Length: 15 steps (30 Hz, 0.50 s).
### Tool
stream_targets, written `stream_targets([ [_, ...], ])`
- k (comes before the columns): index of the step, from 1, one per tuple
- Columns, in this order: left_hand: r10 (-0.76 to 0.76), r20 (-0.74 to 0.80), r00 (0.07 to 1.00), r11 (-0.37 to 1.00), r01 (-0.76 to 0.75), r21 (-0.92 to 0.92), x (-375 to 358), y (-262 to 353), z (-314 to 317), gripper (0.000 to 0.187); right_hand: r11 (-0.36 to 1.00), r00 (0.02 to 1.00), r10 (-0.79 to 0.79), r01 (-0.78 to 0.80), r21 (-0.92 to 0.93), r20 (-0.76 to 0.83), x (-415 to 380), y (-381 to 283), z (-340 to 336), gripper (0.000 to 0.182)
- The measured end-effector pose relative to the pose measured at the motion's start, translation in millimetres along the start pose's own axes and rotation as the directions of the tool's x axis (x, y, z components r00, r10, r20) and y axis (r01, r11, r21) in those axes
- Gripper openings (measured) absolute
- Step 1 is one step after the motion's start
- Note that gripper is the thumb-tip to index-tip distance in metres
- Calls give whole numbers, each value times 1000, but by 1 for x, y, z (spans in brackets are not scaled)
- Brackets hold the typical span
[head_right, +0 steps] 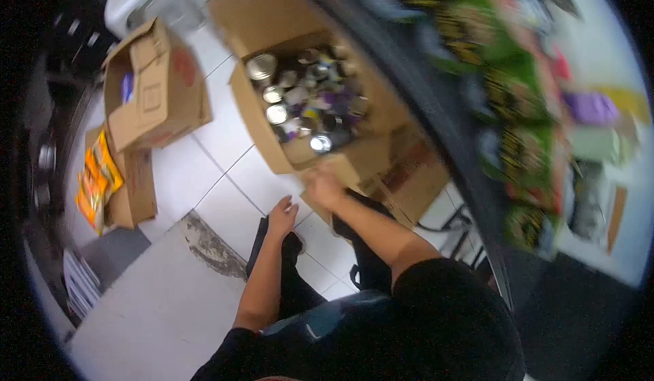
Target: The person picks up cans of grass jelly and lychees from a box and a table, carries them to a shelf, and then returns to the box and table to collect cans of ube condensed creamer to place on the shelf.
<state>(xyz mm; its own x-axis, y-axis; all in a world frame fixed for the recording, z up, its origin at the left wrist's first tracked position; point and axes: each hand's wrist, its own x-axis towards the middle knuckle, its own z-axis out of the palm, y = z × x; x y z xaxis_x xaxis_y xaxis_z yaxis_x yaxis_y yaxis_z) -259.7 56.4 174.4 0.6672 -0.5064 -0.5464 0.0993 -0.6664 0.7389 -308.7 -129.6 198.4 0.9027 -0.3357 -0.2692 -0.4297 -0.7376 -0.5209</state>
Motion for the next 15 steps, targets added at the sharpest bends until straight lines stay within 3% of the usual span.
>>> stream_targets([
  [2, 34, 115, 993, 999, -35, 2, -56, 31, -14, 46, 998, 936, 33, -50, 40, 351, -53, -62, -67, 34],
  [4, 55, 223, 973, 995, -73, 74, -104, 69, -37, 44, 994, 899, -110, 88, 71, 424, -116, -84, -100, 35],
  [6, 178, 279, 944, 981, -192, 24, -139, 112, -52, 43, 983, 832, -184, 139, 124, 524, -168, -108, -159, 34],
  [8, 295, 316, 902, 954, -295, -49, -169, 163, -67, 45, 982, 863, -112, 20, 189, 493, -223, -119, -210, 35],
  [10, 492, 337, 803, 847, -530, 26, -193, 241, -82, 50, 955, 965, -118, 46, 294, 235, -276, -117, -255, 31],
  [12, 647, 360, 672, 712, -701, 29, -208, 302, -81, 54, 945, 1000, 14, -4, 328, -28, -323, -113, -301, 27],
  [13, 709, 359, 607, 648, -761, 7, -215, 329, -76, 56, 943, 979, 150, -100, 317, -136, -345, -104, -316, 25],
  [15, 794, 338, 506, 536, -844, 3, -221, 369, -58, 60, 966, 876, 205, -109, 235, -436, -378, -74, -348, 24],
])
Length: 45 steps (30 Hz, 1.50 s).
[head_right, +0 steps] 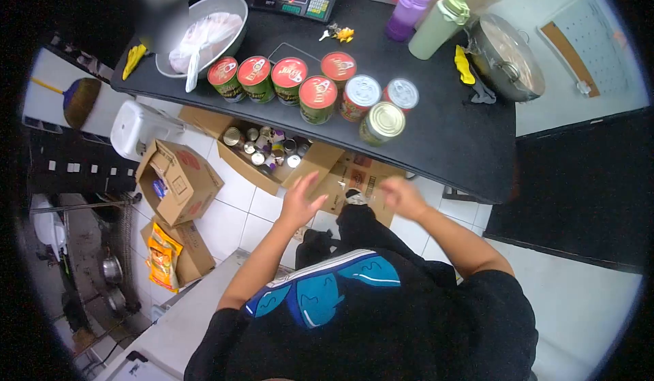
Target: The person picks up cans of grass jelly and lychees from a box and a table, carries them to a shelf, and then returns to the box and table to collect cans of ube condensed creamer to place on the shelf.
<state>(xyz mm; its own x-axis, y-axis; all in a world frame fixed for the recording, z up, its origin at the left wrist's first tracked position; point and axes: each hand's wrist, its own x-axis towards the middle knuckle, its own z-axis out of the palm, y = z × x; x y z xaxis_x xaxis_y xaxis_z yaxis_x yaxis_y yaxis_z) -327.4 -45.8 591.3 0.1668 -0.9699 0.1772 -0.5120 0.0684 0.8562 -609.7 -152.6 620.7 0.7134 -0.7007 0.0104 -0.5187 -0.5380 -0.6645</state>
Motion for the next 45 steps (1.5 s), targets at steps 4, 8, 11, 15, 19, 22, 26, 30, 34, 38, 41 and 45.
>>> stream_targets([
  [4, 142, -109, 984, 990, -141, 22, 57, 38, 38, 76, 968, 901, 244, -205, 145, -359, 23, 35, -87, 35],
  [8, -147, -173, 974, 987, 133, -88, 92, 60, 98, 94, 956, 957, 238, -200, 216, -165, 72, 104, -132, 71],
  [11, -391, -224, 893, 917, 357, -178, 105, 57, 141, 104, 992, 991, 69, -80, 102, 115, 117, 146, -136, 86],
  [15, -430, -375, 821, 886, 305, -349, 119, 52, 168, 105, 969, 975, -106, 56, 242, 195, 165, 143, -140, 96],
  [19, -395, -350, 849, 919, 361, -161, 136, 73, 168, 102, 811, 981, -145, 44, 584, 128, 188, 143, -110, 97],
  [22, -322, -372, 871, 926, 371, 65, 145, 92, 186, 100, 866, 995, -92, 57, 496, 47, 193, 152, -116, 95],
  [26, -403, -229, 886, 912, 409, -25, 153, 111, 221, 107, 841, 998, 17, 17, 541, -57, 191, 201, -140, 90],
  [30, -588, -335, 736, 808, 550, -212, 136, 83, 218, 86, 723, 991, 135, -116, 681, 26, 181, 237, -181, 82],
  [34, -122, -670, 733, 912, 349, 216, 156, 82, 159, 81, 435, 933, 337, -274, 857, 127, 147, 268, -198, 67],
  [38, -135, -713, 688, 913, 365, 180, 204, 85, 150, 87, 173, 894, 367, -336, 926, 257, 107, 304, -192, 52],
  [41, -102, -764, 637, 864, 438, 249, 217, 73, 164, 83, 157, 862, 415, -382, 911, 290, 68, 305, -191, 56],
  [45, -37, -765, 643, 926, 310, 215, 214, 52, 170, 76, 94, 813, 406, -492, 866, 418, 25, 299, -196, 54],
])
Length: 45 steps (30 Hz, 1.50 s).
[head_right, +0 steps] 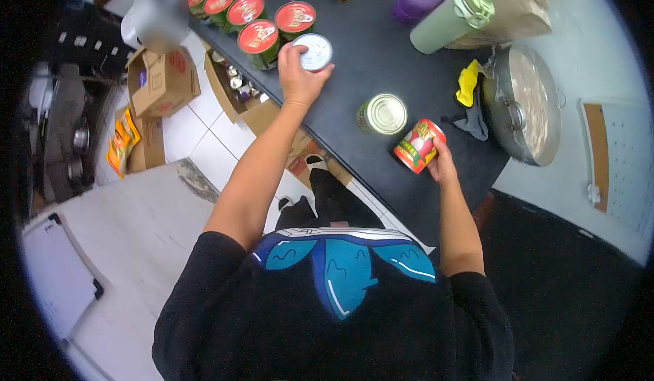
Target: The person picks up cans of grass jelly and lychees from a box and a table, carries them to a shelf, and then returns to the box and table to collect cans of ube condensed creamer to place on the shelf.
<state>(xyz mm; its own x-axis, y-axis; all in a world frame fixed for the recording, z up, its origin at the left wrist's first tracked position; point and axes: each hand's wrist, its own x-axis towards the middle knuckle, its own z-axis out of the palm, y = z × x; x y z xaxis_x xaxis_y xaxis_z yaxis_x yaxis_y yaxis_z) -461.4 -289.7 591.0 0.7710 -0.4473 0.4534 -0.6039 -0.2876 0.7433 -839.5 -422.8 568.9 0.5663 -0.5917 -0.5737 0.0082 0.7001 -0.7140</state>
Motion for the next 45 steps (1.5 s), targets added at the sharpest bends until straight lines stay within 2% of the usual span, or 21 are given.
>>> stream_targets([
  [3, -122, 120, 985, 952, 150, -265, -26, 14, -45, 75, 992, 995, 80, -74, -99, 62, -23, 4, 8, 51],
  [5, -238, 178, 955, 891, 288, -352, -63, 17, -72, 83, 964, 994, 103, -87, -250, 48, -33, 13, 10, 67],
  [7, -301, 176, 937, 706, 343, -619, -99, 19, -95, 83, 939, 979, 168, -122, -321, 119, -43, 20, 19, 70],
  [9, -527, 437, 729, 232, 618, -751, -134, 18, -120, 73, 950, 956, 202, -139, -279, 213, -48, 35, 28, 66],
  [10, -559, 577, 595, -46, 673, -738, -150, 14, -131, 69, 954, 941, 216, -147, -261, 262, -52, 42, 41, 63],
  [13, -357, 773, 525, -369, 681, -633, -200, -13, -156, 65, 959, 853, 267, -188, -214, 449, -77, 47, 104, 71],
  [14, -333, 799, 502, -385, 701, -600, -213, -8, -167, 71, 957, 834, 269, -176, -229, 481, -84, 53, 120, 78],
  [17, -30, 774, 633, -560, 630, -537, -239, 21, -215, 73, 918, 730, 395, -337, -209, 558, -103, 77, 156, 86],
  [18, 26, 745, 667, -561, 627, -541, -254, 31, -224, 77, 891, 694, 454, -363, -273, 559, -109, 83, 167, 89],
  [19, -40, 756, 653, -542, 621, -566, -275, 33, -233, 77, 872, 629, 484, -409, -270, 608, -121, 97, 185, 87],
  [21, -188, 759, 623, -501, 604, -620, -321, 31, -247, 77, 845, 644, 534, -396, -358, 548, -144, 121, 206, 81],
  [25, -403, 735, 545, -496, 545, -676, -395, 44, -302, 70, 681, 495, 732, -539, -495, 468, -158, 179, 206, 69],
  [26, -401, 664, 631, -506, 452, -735, -413, 59, -320, 67, 623, 441, 782, -560, -546, 440, -171, 188, 211, 68],
  [29, -615, 534, 580, -468, 276, -839, -479, 99, -342, 60, 364, 149, 928, -562, -743, 342, -194, 210, 228, 66],
  [31, -723, 231, 651, -196, 128, -972, -509, 149, -353, 67, 333, 96, 943, -298, -895, 319, -230, 214, 248, 70],
  [34, -903, 95, 418, -160, -122, -980, -526, 181, -342, 55, 98, -186, 975, -134, -986, 122, -212, 239, 287, 65],
  [37, -975, -3, 223, -57, -265, -963, -524, 189, -328, 50, -92, -283, 956, -32, -995, -79, -191, 280, 320, 60],
  [38, -985, -44, 169, -9, -298, -955, -524, 185, -318, 50, -95, -305, 948, 16, -995, -96, -186, 294, 329, 55],
  [41, -989, -111, 102, 62, -394, -917, -534, 255, -350, 58, -246, -249, 929, 139, -959, -274, -287, 291, 367, 53],
  [43, -958, -269, 99, 222, -336, -915, -560, 276, -356, 65, -294, -283, 897, 191, -936, -340, -333, 318, 366, 57],
  [45, -943, -328, 54, 288, -359, -888, -583, 299, -372, 81, -286, -397, 827, 312, -906, -397, -368, 352, 357, 67],
])
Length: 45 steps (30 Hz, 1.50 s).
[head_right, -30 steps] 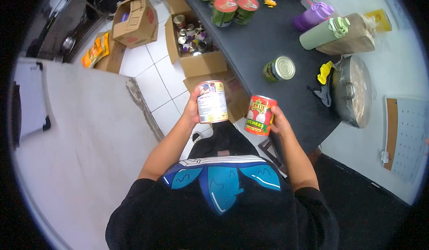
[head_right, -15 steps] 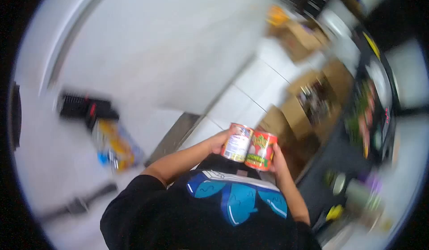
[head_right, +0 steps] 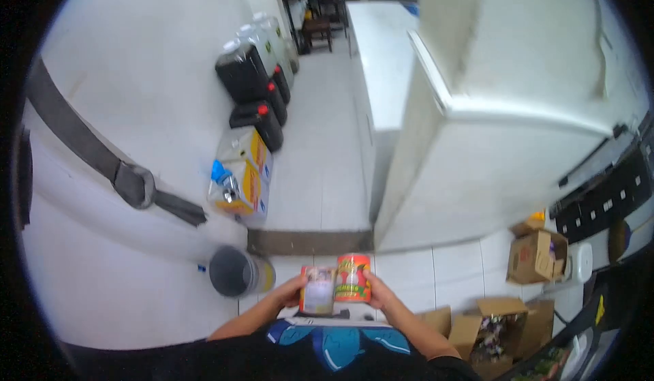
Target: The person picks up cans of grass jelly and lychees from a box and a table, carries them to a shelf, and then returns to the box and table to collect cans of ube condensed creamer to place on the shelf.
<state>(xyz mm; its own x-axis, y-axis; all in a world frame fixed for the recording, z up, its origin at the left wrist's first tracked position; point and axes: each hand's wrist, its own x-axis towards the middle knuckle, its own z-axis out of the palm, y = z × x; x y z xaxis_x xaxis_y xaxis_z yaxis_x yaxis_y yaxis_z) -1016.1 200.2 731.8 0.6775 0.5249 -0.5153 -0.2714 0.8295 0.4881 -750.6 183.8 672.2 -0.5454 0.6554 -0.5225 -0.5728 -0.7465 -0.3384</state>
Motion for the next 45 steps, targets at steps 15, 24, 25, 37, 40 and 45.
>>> stream_targets([
  [15, 308, 10, 951, 913, -293, -284, 28, 265, -139, 81, 995, 982, 17, -36, 98, 189, 271, -145, 178, 65],
  [24, 188, -188, 964, 952, -226, -207, 119, 507, -140, 85, 990, 968, -32, -4, 143, 250, 397, -335, 254, 79],
  [25, 156, -210, 965, 954, -202, -221, 119, 535, -128, 91, 989, 971, -25, -12, 151, 239, 406, -352, 266, 79],
  [37, 305, -47, 951, 891, -302, -338, 146, 760, -202, 100, 988, 922, -55, -4, 151, 383, 573, -544, 366, 74],
  [40, 416, 92, 905, 845, -347, -407, 174, 830, -238, 101, 983, 926, -91, 25, 181, 366, 643, -602, 375, 75],
  [45, 394, 54, 917, 888, -366, -278, 247, 972, -265, 100, 965, 939, -259, 242, 102, 228, 699, -703, 384, 84],
])
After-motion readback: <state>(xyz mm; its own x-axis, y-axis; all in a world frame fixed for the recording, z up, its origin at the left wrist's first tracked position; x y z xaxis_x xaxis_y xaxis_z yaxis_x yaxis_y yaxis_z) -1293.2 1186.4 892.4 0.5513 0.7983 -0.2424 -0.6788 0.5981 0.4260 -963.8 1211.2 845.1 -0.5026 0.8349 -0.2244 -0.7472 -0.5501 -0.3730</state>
